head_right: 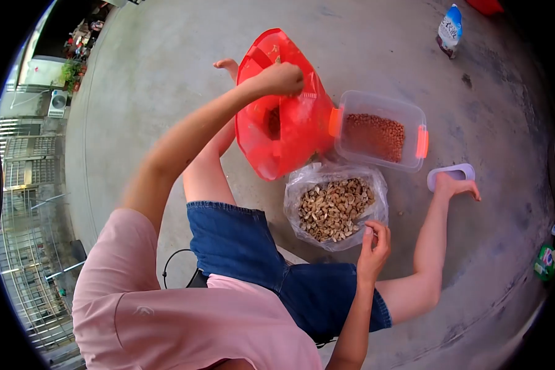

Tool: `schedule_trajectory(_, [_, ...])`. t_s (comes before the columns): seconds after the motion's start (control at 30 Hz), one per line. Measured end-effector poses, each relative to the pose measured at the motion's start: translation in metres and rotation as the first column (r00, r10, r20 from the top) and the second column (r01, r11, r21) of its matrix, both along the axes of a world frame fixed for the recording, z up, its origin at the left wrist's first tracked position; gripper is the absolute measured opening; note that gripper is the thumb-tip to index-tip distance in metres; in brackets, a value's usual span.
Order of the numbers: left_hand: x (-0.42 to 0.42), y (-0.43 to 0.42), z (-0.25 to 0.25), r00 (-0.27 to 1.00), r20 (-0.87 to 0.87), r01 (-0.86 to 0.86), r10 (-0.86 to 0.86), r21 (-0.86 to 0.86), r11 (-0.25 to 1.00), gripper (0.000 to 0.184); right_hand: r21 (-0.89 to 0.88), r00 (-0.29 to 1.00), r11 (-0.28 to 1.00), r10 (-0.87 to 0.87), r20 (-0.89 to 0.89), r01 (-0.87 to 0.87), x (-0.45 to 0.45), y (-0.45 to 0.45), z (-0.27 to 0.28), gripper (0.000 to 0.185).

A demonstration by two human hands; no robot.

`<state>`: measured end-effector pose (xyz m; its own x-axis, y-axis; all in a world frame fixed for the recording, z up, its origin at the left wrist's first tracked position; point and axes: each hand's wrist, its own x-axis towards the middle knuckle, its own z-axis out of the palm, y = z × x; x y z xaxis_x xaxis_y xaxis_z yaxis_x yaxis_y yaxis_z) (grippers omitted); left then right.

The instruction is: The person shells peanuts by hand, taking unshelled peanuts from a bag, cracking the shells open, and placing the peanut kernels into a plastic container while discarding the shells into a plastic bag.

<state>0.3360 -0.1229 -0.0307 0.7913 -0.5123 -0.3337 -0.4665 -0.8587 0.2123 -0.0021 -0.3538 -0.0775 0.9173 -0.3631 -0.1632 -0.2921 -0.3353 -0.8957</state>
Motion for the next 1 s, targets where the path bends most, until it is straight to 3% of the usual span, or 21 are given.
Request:
schedule_trajectory(0.07, [0.011,-0.011,-0.02,0.899,-0.425,0.023,0.103,0.281,0.96,0.026,0.086,1.0,0.996,0.005,0.013,-0.006,0.011,0.002,-0.005,0.012])
schedule_trajectory(0.1, [0.029,-0.013,-0.038,0.789,-0.602,-0.048,0.121,0.135,0.99,0.027,0.093,1.0,0.996,0.011,0.003,-0.011,0.017,0.002,-0.003,0.012])
schedule_trajectory(0.13, [0.04,-0.016,-0.037,0.617,-0.781,-0.281,0.097,-0.104,0.954,0.027,0.097,1.0,0.995,0.01,-0.011,-0.009,0.021,0.001,-0.003,0.012])
schedule_trajectory(0.17, [0.05,-0.013,-0.034,0.421,-0.907,-0.537,-0.005,-0.253,0.805,0.027,0.111,1.0,0.994,0.004,0.005,-0.005,0.022,-0.002,-0.006,0.012])
schedule_trajectory(0.2, [0.068,-0.001,-0.041,0.221,-0.949,-0.723,-0.225,-0.314,0.616,0.025,0.135,1.0,0.991,-0.02,-0.005,0.02,0.023,-0.007,-0.012,0.012])
schedule_trajectory(0.23, [0.076,0.011,-0.04,0.161,-0.945,-0.647,-0.286,-0.32,0.692,0.027,0.158,0.999,0.986,-0.043,-0.02,0.045,0.019,-0.013,-0.017,0.012])
schedule_trajectory(0.27, [0.071,0.013,-0.025,0.176,-0.962,-0.378,-0.211,-0.263,0.888,0.03,0.185,0.997,0.98,-0.064,-0.038,0.07,0.017,-0.019,-0.023,0.012])
schedule_trajectory(0.3, [0.065,0.014,-0.02,0.143,-0.99,-0.146,-0.018,-0.04,0.988,0.032,0.23,0.993,0.967,-0.094,-0.066,0.107,0.017,-0.023,-0.028,0.012])
schedule_trajectory(0.33, [0.053,0.01,-0.006,0.204,-0.967,0.09,0.149,0.17,0.981,0.031,0.276,0.988,0.95,-0.123,-0.096,0.145,0.017,-0.026,-0.032,0.012])
schedule_trajectory(0.37, [0.039,-0.003,0.012,0.29,-0.936,0.342,0.202,0.298,0.891,0.027,0.321,0.981,0.931,-0.142,-0.128,0.177,0.017,-0.029,-0.034,0.012])
schedule_trajectory(0.4, [0.024,-0.016,0.053,0.227,-0.934,0.287,0.274,0.333,0.898,0.025,0.383,0.983,0.908,-0.127,-0.134,0.17,0.012,-0.033,-0.034,0.012])
schedule_trajectory(0.43, [0.025,-0.007,0.062,0.266,-0.913,0.236,0.308,0.372,0.898,0.024,0.438,0.985,0.883,-0.129,-0.112,0.166,0.015,-0.031,-0.033,0.011])
schedule_trajectory(0.47, [0.02,-0.011,0.075,0.484,-0.809,0.306,0.334,0.514,0.801,0.023,0.491,0.987,0.857,-0.135,-0.083,0.159,0.019,-0.028,-0.031,0.011])
schedule_trajectory(0.53, [0.011,0.01,0.057,0.784,-0.617,0.454,0.067,0.645,0.615,0.024,0.55,0.979,0.81,-0.154,-0.134,0.203,0.019,-0.026,-0.024,0.011])
schedule_trajectory(0.6, [-0.001,0.03,0.011,0.773,-0.624,0.505,-0.112,0.499,0.704,0.026,0.59,0.977,0.779,-0.154,-0.151,0.214,0.019,-0.024,-0.021,0.011])
schedule_trajectory(0.67, [-0.011,0.007,-0.022,0.876,-0.396,0.328,-0.275,0.07,0.942,0.04,0.598,0.978,0.774,-0.141,-0.153,0.205,0.018,-0.025,-0.02,0.012])
schedule_trajectory(0.73, [0.003,-0.021,-0.057,0.932,-0.297,0.19,-0.206,-0.081,0.978,0.038,0.605,0.971,0.76,-0.172,-0.164,0.237,0.015,-0.028,-0.021,0.012])
schedule_trajectory(0.83, [0.029,-0.003,-0.115,0.961,-0.263,-0.02,0.084,0.237,0.971,0.036,0.625,0.959,0.728,-0.203,-0.197,0.282,0.013,-0.031,-0.017,0.012])
schedule_trajectory(0.9, [0.014,0.044,-0.146,0.919,-0.275,-0.111,0.281,0.506,0.856,0.035,0.637,0.959,0.717,-0.207,-0.193,0.282,0.016,-0.033,-0.018,0.012])
schedule_trajectory(1.0, [-0.037,0.093,-0.17,0.819,-0.321,-0.145,0.476,0.686,0.713,0.033,0.64,0.96,0.715,-0.207,-0.189,0.28,0.016,-0.03,-0.019,0.012])
